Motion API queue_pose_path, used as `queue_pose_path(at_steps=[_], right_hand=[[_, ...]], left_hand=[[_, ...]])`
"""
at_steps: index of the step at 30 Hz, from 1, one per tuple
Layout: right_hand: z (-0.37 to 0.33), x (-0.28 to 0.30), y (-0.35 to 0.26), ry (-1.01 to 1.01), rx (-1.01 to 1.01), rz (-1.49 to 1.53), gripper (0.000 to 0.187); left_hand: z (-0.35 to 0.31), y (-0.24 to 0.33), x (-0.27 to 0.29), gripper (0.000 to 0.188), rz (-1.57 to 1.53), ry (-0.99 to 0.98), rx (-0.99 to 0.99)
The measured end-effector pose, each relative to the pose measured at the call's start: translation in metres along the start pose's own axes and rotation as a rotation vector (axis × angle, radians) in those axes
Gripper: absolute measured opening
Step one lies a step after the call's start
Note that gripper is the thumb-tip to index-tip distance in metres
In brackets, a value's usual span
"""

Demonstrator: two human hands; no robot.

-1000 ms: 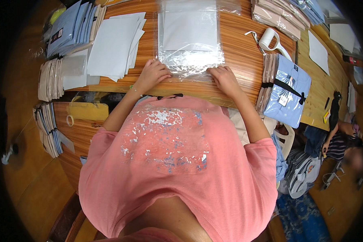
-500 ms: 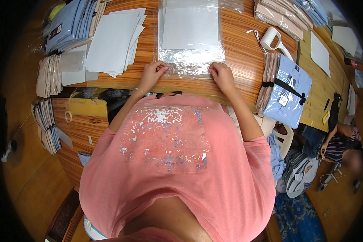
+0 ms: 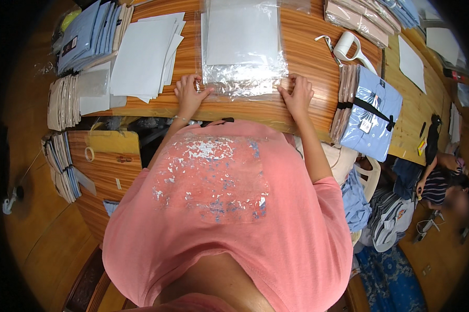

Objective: The person packages sheets of white paper into clear plastic bags by hand, sliding small stacks of paper into the bags and flattening them on a wooden desk.

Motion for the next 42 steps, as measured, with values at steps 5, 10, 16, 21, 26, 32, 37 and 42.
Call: queue_pose_path(at_steps=[5, 10, 16, 21, 26, 32, 37, 42], right_hand=[[-0.011, -0.002, -0.06, -0.109, 0.387, -0.014, 0.049], [-0.036, -0.045, -0.06, -0.425, 0.416, -0.18, 0.063], [-0.039, -0.046, -0.094, -0.378, 0.442, -0.331, 0.058], [-0.03, -0.039, -0.122, -0.582, 0.543, -0.026, 0.032], [0.04, -0.028, -0.107, -0.134, 0.451, -0.063, 0.042], [0.012, -0.07, -0.1, -0.278, 0.349, -0.087, 0.043], [0.027, -0.064, -0.111, -0.433, 0.353, -0.067, 0.042], [0.072, -0.073, -0.104, -0.423, 0.571, -0.179, 0.053]], left_hand=[[0.003, 0.0, -0.003, 0.049, -0.094, -0.078, -0.086], [0.003, 0.005, 0.023, 0.043, -0.154, 0.153, -0.098], [-0.015, 0.05, -0.005, 0.033, -0.917, -0.488, -0.022], [-0.021, 0.062, -0.034, 0.032, -1.365, -0.386, 0.505], [-0.026, 0.051, -0.046, 0.037, -1.518, -0.294, 0.695], [-0.018, 0.036, -0.067, 0.032, -1.5, -0.356, 0.784], [-0.006, 0.021, -0.033, 0.024, -1.082, -0.169, 0.493], [0.003, -0.01, -0.022, 0.02, -0.991, -0.174, 0.519]])
Point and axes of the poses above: each hand's wrist, its own z-axis towards the middle knuckle, its own x-axis out of the back of the hand, y = z × x, the point moved 7 cm from there along z, towards the middle knuckle, and after that the axes turned 8 degrees about z, right-handed, at the moved point
